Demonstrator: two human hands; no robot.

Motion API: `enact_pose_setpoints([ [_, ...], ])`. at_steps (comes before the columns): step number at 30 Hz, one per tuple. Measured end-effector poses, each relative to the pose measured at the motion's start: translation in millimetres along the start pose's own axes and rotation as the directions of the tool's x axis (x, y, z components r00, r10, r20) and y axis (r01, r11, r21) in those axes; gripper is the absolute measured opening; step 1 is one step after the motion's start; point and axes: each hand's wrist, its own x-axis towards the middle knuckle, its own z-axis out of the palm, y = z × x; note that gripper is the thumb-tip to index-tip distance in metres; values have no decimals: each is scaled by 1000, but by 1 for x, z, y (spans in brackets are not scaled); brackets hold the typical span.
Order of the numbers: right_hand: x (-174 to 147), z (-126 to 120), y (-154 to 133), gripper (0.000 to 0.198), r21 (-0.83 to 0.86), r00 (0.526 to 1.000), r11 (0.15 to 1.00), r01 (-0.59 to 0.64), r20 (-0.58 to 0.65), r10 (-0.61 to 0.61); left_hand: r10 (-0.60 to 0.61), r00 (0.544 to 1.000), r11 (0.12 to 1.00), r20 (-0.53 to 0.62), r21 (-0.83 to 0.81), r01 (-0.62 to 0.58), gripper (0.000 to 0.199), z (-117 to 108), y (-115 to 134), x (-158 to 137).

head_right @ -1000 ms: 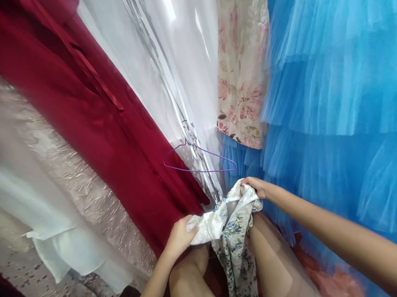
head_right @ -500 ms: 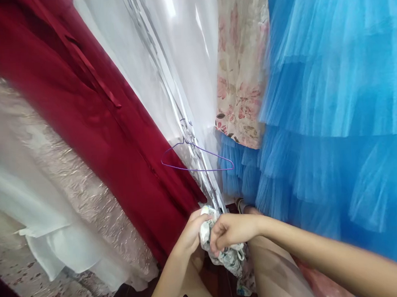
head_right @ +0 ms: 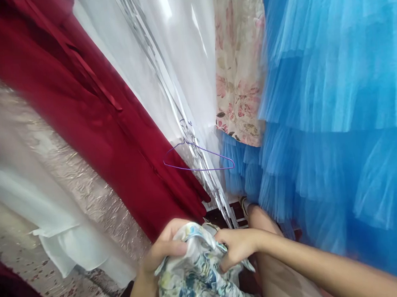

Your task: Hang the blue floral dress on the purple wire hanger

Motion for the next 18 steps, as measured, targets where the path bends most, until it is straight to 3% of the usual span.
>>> enact_pose_setpoints([
  [3,-8,-9,10,24,-23,994,1000,-11,-110,8,32,997,996,-68,-77,-37,49,2,4,-23],
  [7,-28,-31,13,36,23,944,999,46,-327,-36,26,957,997,-289,-65,-47,50,-7,8,-42],
  [9,-39,-40,12,30,28,931,999,30,-365,-18,36,924,998,-380,-42,-56,46,-14,8,-46],
  [14,-65,-68,7,9,-144,910,989,-41,-415,-23,66,844,996,-533,-15,-87,41,-24,8,-49],
  [16,-74,-87,-1,9,-139,869,990,-13,-492,-57,85,845,994,-527,-17,-110,43,-24,8,-48],
  [18,-79,-111,-13,12,-131,790,990,49,-602,-119,84,868,993,-489,-33,-114,45,-22,7,-43],
])
